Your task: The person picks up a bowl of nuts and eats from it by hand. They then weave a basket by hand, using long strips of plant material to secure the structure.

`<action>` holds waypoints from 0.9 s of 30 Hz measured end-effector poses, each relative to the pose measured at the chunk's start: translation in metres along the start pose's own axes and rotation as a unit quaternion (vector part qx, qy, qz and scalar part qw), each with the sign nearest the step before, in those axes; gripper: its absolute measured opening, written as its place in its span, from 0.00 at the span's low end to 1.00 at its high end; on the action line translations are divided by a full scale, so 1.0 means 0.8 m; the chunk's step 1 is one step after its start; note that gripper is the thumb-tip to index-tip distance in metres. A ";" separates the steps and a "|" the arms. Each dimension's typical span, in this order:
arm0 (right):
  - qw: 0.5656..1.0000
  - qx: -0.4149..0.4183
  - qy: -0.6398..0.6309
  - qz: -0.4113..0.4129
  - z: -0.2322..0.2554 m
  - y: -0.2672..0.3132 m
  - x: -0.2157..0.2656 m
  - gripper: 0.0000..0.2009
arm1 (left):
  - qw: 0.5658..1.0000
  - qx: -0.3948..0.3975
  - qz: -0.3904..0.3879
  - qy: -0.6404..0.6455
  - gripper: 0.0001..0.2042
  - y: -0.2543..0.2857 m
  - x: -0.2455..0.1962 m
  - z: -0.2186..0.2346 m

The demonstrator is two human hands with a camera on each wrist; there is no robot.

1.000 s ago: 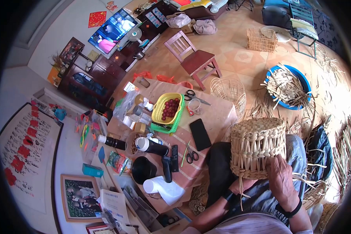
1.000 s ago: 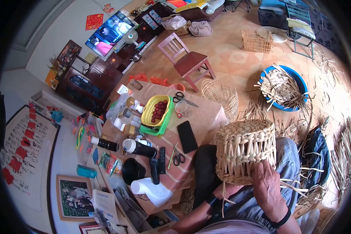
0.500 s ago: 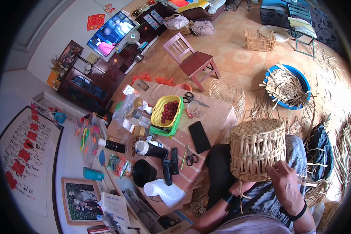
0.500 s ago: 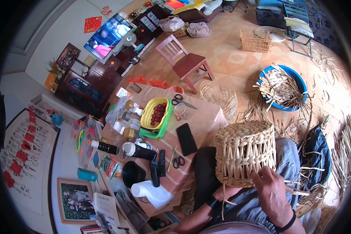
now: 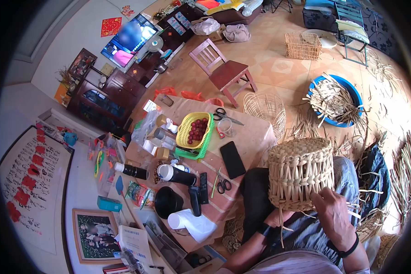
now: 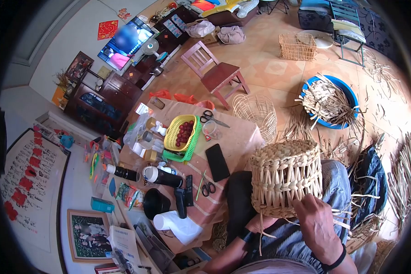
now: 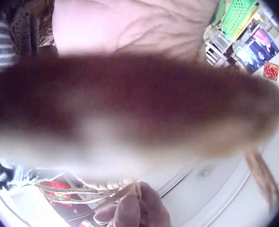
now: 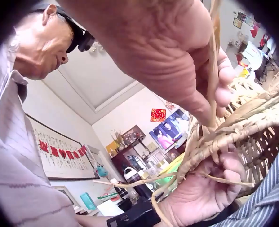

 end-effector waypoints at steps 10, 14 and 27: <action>0.999 0.003 0.041 0.018 0.018 0.002 0.006 0.08 | 0.999 -0.024 0.013 -0.027 0.26 0.017 0.014 0.025; 1.000 -0.012 0.012 0.008 -0.022 -0.012 -0.009 0.09 | 0.999 -0.019 -0.026 -0.026 0.28 0.017 0.012 0.013; 0.999 -0.033 -0.024 0.005 -0.011 -0.012 -0.009 0.07 | 0.934 -0.086 0.090 -0.335 0.28 0.022 0.023 0.024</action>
Point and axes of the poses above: each hand's wrist, its own y-axis away from the middle knuckle, its own z-axis out of the back of the hand, x = y × z, the point moved 1 cm from there along -y, towards the middle knuckle, and after that the axes turned 14 degrees about x, right-handed, at the moved point
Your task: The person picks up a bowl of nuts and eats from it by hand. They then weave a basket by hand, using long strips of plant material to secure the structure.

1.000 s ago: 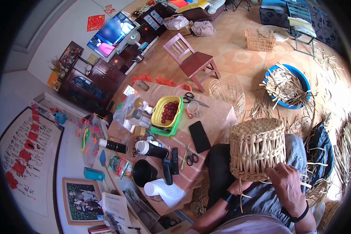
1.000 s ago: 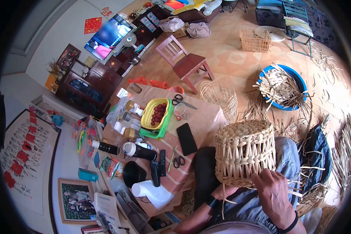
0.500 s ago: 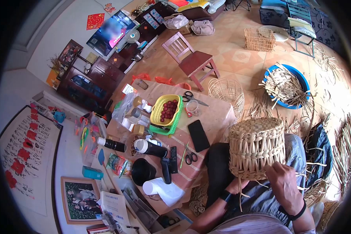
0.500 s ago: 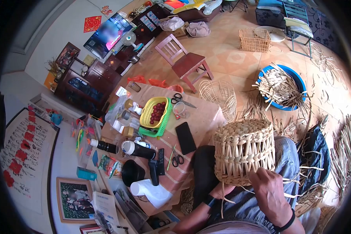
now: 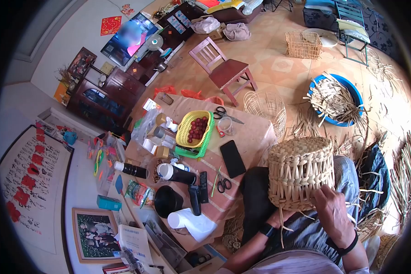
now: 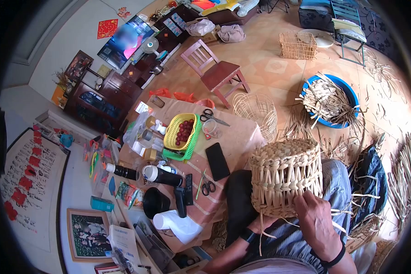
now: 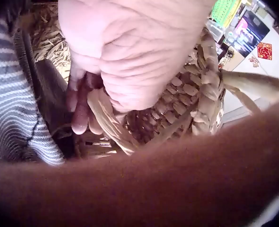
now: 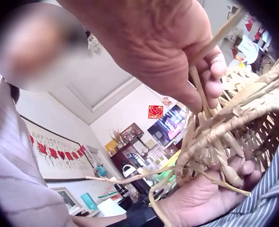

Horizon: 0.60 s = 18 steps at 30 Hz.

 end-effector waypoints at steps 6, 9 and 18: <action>0.999 0.007 -0.015 -0.027 -0.017 -0.004 -0.009 0.07 | 0.986 0.010 -0.055 0.154 0.31 -0.016 0.024 -0.002; 0.999 0.012 -0.019 -0.031 -0.019 -0.003 -0.012 0.07 | 0.943 0.023 -0.073 0.323 0.32 -0.010 0.030 -0.008; 0.999 0.010 0.028 -0.022 -0.012 -0.004 -0.005 0.09 | 0.964 0.026 -0.067 0.257 0.32 -0.013 0.001 -0.009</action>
Point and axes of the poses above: each hand's wrist, its own y-axis away from the middle knuckle, its own z-axis out of the back of the hand, x = y × z, the point moved 1 cm from there along -y, towards the middle knuckle, and after that the axes turned 14 degrees about x, right-handed, at the moved point
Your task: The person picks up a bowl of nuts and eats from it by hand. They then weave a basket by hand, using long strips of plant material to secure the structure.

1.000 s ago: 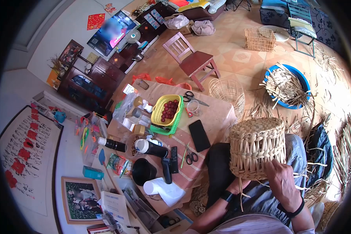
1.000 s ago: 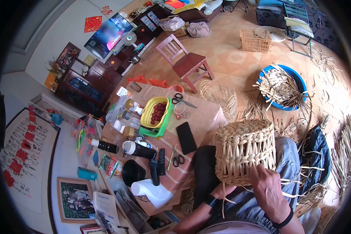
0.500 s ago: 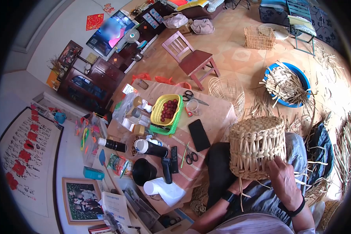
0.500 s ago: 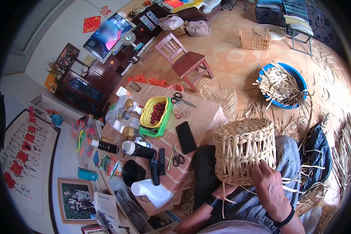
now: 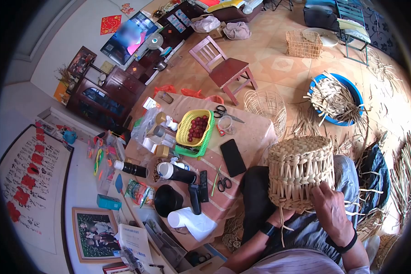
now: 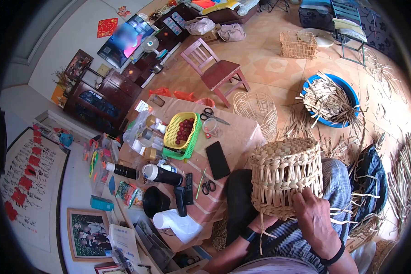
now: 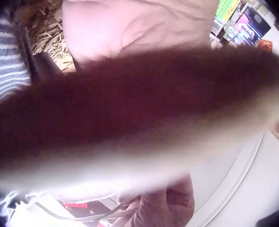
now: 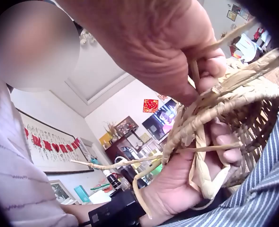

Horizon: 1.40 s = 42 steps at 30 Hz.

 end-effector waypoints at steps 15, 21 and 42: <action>0.999 -0.015 0.004 -0.034 0.019 0.012 0.008 0.05 | 0.973 -0.103 -0.079 0.193 0.23 -0.012 -0.010 0.017; 1.000 0.007 0.002 -0.003 0.002 0.000 0.001 0.07 | 0.990 -0.132 -0.046 -0.025 0.24 -0.016 0.001 0.005; 0.999 0.039 0.027 -0.004 0.006 0.004 0.005 0.09 | 0.939 0.126 -0.016 0.320 0.26 -0.014 0.032 0.008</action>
Point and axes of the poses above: each hand's wrist, its own y-axis away from the middle knuckle, its own z-axis out of the back of the hand, x = y × z, the point moved 1 cm from there along -y, towards the middle knuckle, and after that the axes turned 14 degrees about x, right-handed, at the moved point
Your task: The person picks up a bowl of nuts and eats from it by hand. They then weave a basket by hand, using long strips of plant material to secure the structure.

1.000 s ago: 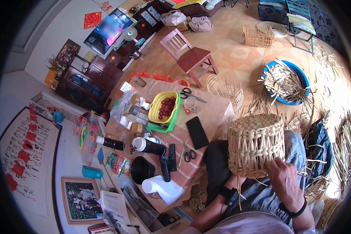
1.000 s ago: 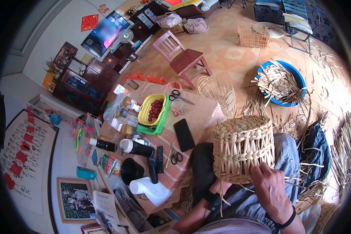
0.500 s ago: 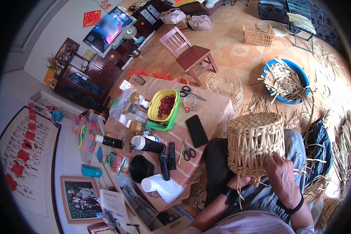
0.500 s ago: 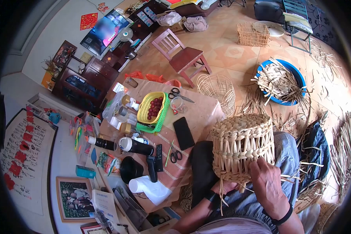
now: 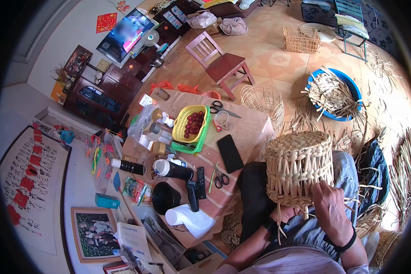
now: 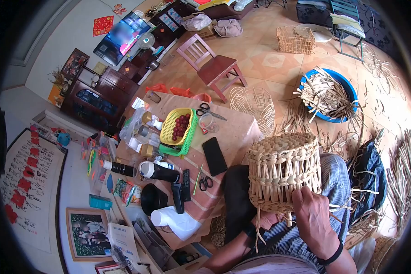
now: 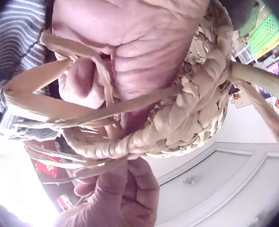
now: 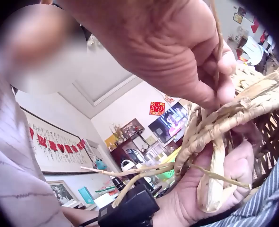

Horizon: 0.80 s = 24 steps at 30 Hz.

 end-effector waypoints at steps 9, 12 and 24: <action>0.999 -0.033 0.004 0.000 0.003 0.000 0.002 0.07 | 0.984 -0.154 -0.065 -0.054 0.22 -0.014 -0.016 -0.065; 0.999 -0.042 -0.014 0.002 0.005 0.002 0.002 0.07 | 0.983 -0.145 -0.053 -0.102 0.22 -0.007 -0.021 -0.052; 0.992 -0.072 -0.022 -0.100 -0.012 0.031 -0.034 0.06 | 0.902 -0.191 0.019 -0.386 0.24 0.028 -0.026 -0.023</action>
Point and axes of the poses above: each hand's wrist, its own y-axis away from the middle knuckle, its own z-axis out of the back of the hand, x = y × z, the point moved 1 cm from there along -y, towards the middle knuckle, and after that the axes turned 14 degrees about x, right-handed, at the moved point
